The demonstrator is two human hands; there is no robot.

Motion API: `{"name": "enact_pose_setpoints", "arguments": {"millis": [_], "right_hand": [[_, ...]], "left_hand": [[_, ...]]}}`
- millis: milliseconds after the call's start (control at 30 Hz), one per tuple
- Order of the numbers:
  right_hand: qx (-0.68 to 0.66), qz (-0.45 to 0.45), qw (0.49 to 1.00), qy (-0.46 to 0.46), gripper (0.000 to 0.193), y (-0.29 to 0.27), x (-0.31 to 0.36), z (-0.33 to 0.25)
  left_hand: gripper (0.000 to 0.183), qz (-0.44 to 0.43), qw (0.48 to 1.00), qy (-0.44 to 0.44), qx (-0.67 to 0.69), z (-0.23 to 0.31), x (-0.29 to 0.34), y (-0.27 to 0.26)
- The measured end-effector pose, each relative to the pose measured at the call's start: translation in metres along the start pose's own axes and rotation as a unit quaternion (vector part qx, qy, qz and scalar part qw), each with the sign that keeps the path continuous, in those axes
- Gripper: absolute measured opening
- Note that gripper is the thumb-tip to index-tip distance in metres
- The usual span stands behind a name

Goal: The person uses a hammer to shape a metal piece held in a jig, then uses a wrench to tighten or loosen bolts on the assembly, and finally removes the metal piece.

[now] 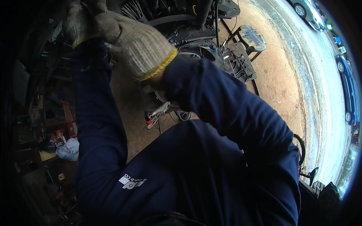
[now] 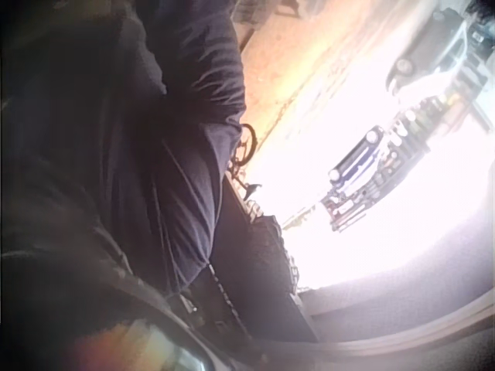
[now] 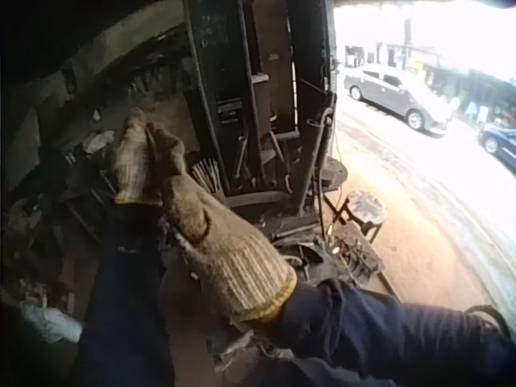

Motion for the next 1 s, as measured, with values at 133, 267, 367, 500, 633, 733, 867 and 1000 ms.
{"name": "enact_pose_setpoints", "arguments": {"millis": [133,267,367,500,633,733,867,1000], "right_hand": [[-0.145,-0.156,0.977,-0.024,0.038,0.025,0.036,-0.012],[-0.229,0.124,0.956,0.133,0.036,-0.099,0.074,0.124],[-0.071,0.140,0.976,0.148,0.040,-0.121,0.067,0.185],[0.033,-0.004,0.998,0.059,0.036,-0.060,0.009,0.222],[0.128,-0.135,0.983,0.003,0.033,0.005,-0.069,0.266],[0.249,-0.287,0.923,-0.061,0.036,0.062,-0.103,0.257],[0.299,-0.345,0.883,-0.107,0.036,0.109,-0.120,0.283],[0.319,-0.356,0.878,-0.031,0.026,0.122,-0.125,0.289]], "left_hand": [[0.031,0.062,0.995,0.003,-0.080,0.051,-0.003,-0.078],[0.031,0.069,0.969,-0.020,-0.235,0.073,0.050,-0.088],[0.029,-0.024,0.977,-0.072,-0.199,-0.006,0.110,-0.085],[0.026,0.090,0.971,-0.143,-0.169,-0.070,0.208,-0.130],[0.024,0.076,0.946,-0.160,-0.271,-0.129,0.276,-0.142],[0.024,0.154,0.904,-0.285,-0.277,-0.197,0.327,-0.185],[0.028,0.116,0.827,-0.183,-0.518,-0.174,0.326,-0.128],[0.031,0.143,0.797,-0.177,-0.559,-0.160,0.328,-0.113]]}}
Point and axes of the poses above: each hand's wrist, its own x-axis away from the middle knuckle, its own y-axis out of the palm, z = x × y, the point moved 9 cm from there along -x, towards the middle knuckle, and after that the axes turned 5 degrees about -z, right-handed, at the moved point
